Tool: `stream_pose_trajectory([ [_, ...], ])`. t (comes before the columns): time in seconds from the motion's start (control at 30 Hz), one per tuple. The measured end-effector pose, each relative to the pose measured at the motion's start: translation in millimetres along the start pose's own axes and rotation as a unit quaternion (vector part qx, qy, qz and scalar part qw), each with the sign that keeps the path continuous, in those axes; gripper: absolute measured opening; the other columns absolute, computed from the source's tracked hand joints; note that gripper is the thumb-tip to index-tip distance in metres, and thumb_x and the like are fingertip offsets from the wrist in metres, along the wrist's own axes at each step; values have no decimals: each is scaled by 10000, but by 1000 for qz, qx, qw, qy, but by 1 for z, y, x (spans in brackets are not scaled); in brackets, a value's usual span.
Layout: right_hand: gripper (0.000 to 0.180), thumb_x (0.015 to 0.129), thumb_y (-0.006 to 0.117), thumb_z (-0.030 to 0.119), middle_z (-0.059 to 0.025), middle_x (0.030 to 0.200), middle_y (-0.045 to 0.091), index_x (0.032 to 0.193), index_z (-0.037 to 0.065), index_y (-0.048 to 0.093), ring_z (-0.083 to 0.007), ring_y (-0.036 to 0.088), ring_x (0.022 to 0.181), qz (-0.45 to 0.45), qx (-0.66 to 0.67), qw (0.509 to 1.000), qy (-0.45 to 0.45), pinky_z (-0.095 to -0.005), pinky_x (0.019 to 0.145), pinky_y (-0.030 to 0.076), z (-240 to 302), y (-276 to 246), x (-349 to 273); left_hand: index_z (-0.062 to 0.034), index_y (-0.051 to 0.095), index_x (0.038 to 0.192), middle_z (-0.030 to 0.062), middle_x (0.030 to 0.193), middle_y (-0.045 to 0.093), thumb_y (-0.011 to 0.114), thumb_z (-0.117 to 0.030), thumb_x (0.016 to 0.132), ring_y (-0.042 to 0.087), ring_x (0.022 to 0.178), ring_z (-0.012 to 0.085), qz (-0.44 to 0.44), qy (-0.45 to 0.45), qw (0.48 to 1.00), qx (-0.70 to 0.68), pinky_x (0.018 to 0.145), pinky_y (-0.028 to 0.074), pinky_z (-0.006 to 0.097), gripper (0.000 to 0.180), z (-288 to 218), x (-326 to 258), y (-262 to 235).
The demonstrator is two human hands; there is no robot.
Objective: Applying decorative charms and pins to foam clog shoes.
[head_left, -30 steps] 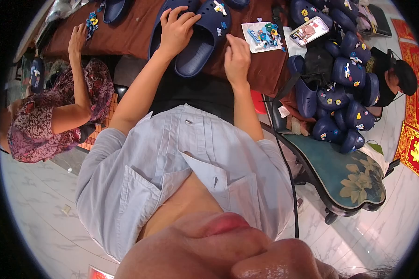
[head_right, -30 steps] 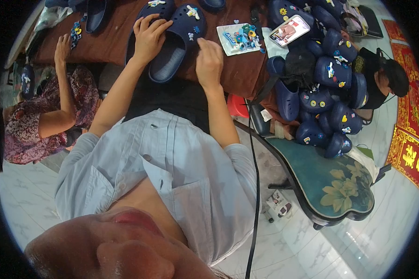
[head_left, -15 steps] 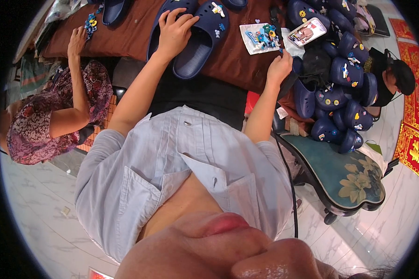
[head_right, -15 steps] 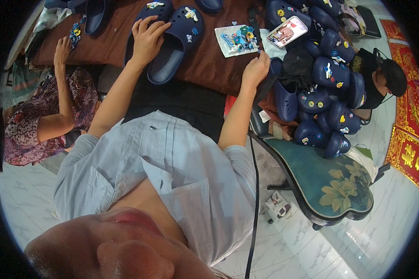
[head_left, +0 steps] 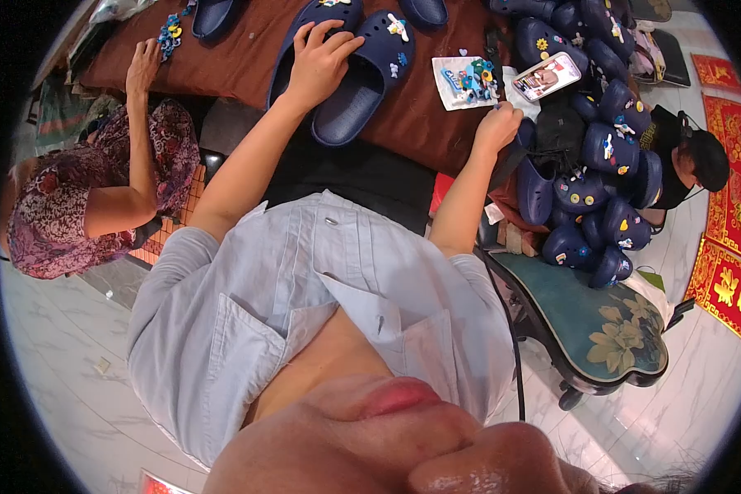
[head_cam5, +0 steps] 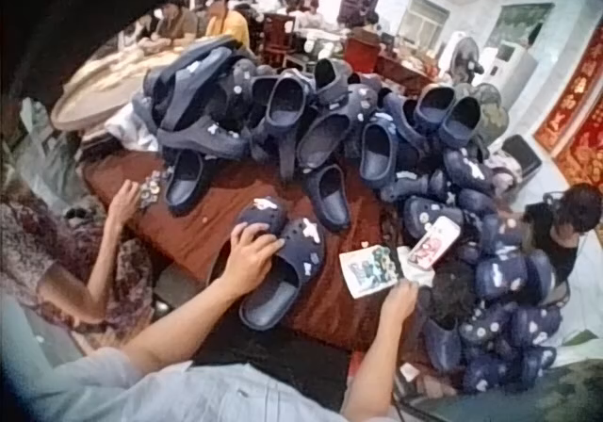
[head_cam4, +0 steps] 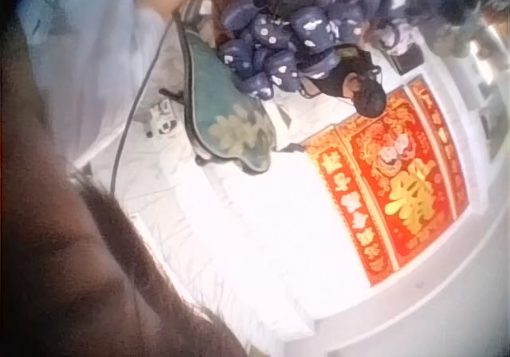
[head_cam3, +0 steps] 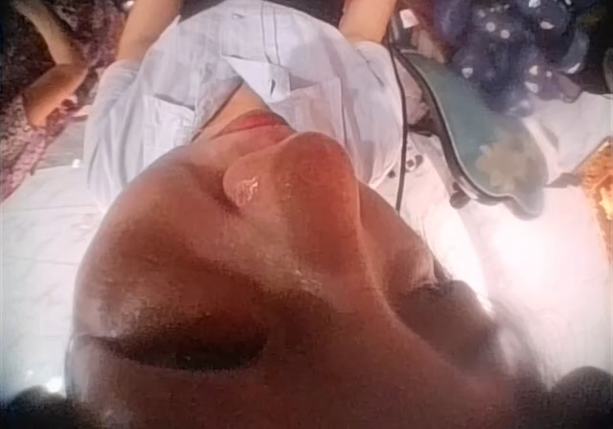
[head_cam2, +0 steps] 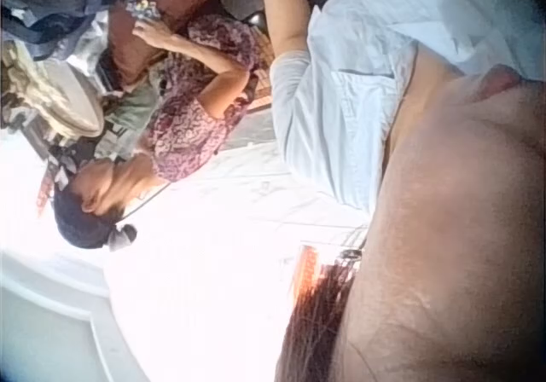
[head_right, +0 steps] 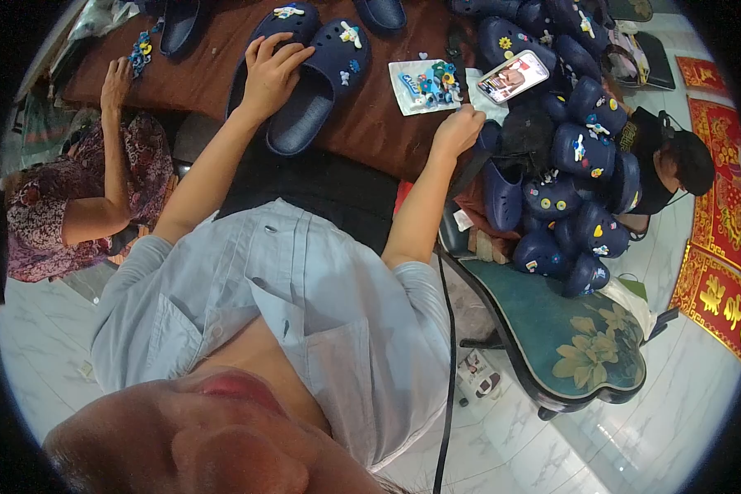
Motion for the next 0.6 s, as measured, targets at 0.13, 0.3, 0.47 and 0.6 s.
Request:
stream_pose_trajectory([
  [0.13, 108, 843, 612, 14, -185, 972, 601, 942, 1, 655, -364, 618, 928, -41, 23, 998, -37, -447, 761, 519, 13, -14, -10, -188, 673, 1169, -26, 1153, 639, 703, -37, 691, 481, 1250, 208, -9, 3, 1000, -1, 1071, 268, 442, 502, 2, -2, 1],
  [0.3, 129, 779, 704, -8, -133, 865, 664, 904, 7, 674, -291, 659, 800, -48, 248, 966, -57, -384, 710, 529, 23, -13, -7, -183, 671, 1169, -29, 1156, 635, 701, -37, 690, 481, 1250, 207, -10, 1, 1000, -13, 1071, 268, 442, 501, 2, 1, 1],
  [0.47, 115, 799, 728, -7, -76, 839, 706, 909, -14, 694, -120, 655, 780, 62, 488, 871, 4, -259, 736, 514, 81, -5, -9, -181, 666, 1171, -32, 1150, 633, 699, -35, 685, 487, 1243, 195, -10, 2, 1000, -20, 1077, 265, 445, 509, 3, -2, 1],
  [0.6, 132, 787, 727, -31, -43, 851, 696, 918, -29, 707, -112, 638, 784, 128, 572, 808, -58, -244, 740, 505, 132, 3, -5, -180, 669, 1162, -30, 1132, 638, 699, -38, 682, 492, 1238, 189, -7, -5, 1000, -15, 1080, 268, 446, 502, 1, -2, 2],
])
Point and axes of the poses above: each hand's wrist, its own x-axis towards the middle knuckle, its own y-axis out of the palm, z = x × y, the point moved 5 cm from there along x, towards the middle knuckle
